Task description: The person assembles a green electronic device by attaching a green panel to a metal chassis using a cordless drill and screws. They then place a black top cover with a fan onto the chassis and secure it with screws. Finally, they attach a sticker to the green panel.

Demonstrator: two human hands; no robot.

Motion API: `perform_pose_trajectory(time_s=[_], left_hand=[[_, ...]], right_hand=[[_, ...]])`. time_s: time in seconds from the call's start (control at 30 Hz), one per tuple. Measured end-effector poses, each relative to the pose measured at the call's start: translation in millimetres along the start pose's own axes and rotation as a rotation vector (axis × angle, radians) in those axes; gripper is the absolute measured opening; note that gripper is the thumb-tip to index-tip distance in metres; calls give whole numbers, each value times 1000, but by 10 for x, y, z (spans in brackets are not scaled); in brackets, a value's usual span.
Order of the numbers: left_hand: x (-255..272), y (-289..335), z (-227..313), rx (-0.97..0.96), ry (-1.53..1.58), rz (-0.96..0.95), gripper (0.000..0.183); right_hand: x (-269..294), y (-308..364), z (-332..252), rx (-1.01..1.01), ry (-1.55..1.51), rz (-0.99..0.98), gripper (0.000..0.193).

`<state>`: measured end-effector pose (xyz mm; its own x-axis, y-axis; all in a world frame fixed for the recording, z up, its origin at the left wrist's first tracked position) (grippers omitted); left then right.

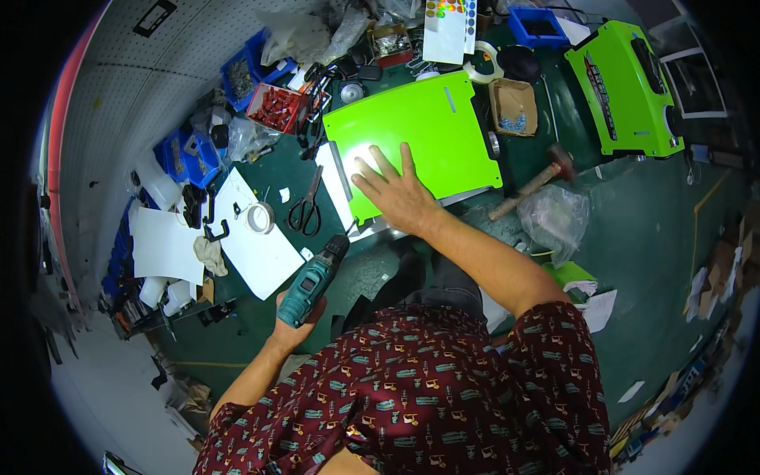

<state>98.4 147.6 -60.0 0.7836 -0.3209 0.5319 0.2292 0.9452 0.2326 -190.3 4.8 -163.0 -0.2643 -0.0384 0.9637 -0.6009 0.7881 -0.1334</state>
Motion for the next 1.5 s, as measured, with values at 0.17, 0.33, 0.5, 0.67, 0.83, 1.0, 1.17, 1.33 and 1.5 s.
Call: perform_pose_trajectory(time_s=[0.17,0.33,0.5,0.67,0.83,1.0,1.17,1.33,1.5], left_hand=[[140,-121,187,99,-55,-51,38],[359,-437,541,189,-137,-154,27],[563,-821,704,212,-234,-247,28],[601,-1136,848,98,-520,-423,30],[589,-1229,908,87,-535,-456,27],[537,-1226,904,150,-478,-418,28],[510,-1206,763,48,-554,-439,30],[421,-1152,1081,113,-640,-407,26],[334,-1048,1082,252,-373,-257,27]], right_hand=[[43,-10,-2,-1,-29,-9,89],[50,-7,15,1,-35,12,86],[48,5,14,2,-55,67,81],[43,-4,-5,-11,-78,51,65],[21,-12,-11,-14,-35,32,65],[47,13,-9,-16,-44,37,64],[-4,22,23,-2,-103,88,66],[100,6,55,17,-175,12,75],[317,239,651,-216,-854,400,34]])
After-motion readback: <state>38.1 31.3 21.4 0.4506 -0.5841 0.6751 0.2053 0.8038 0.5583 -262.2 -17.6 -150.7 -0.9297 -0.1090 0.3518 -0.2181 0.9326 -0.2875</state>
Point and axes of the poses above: each hand's wrist, its own y-axis away from the middle knuckle, its own x-axis out of the back of the hand, z = x × y, the point moved 1 cm from there along -y, towards the middle knuckle, and after that the axes turned 6 degrees about z, right-handed, at the moved point
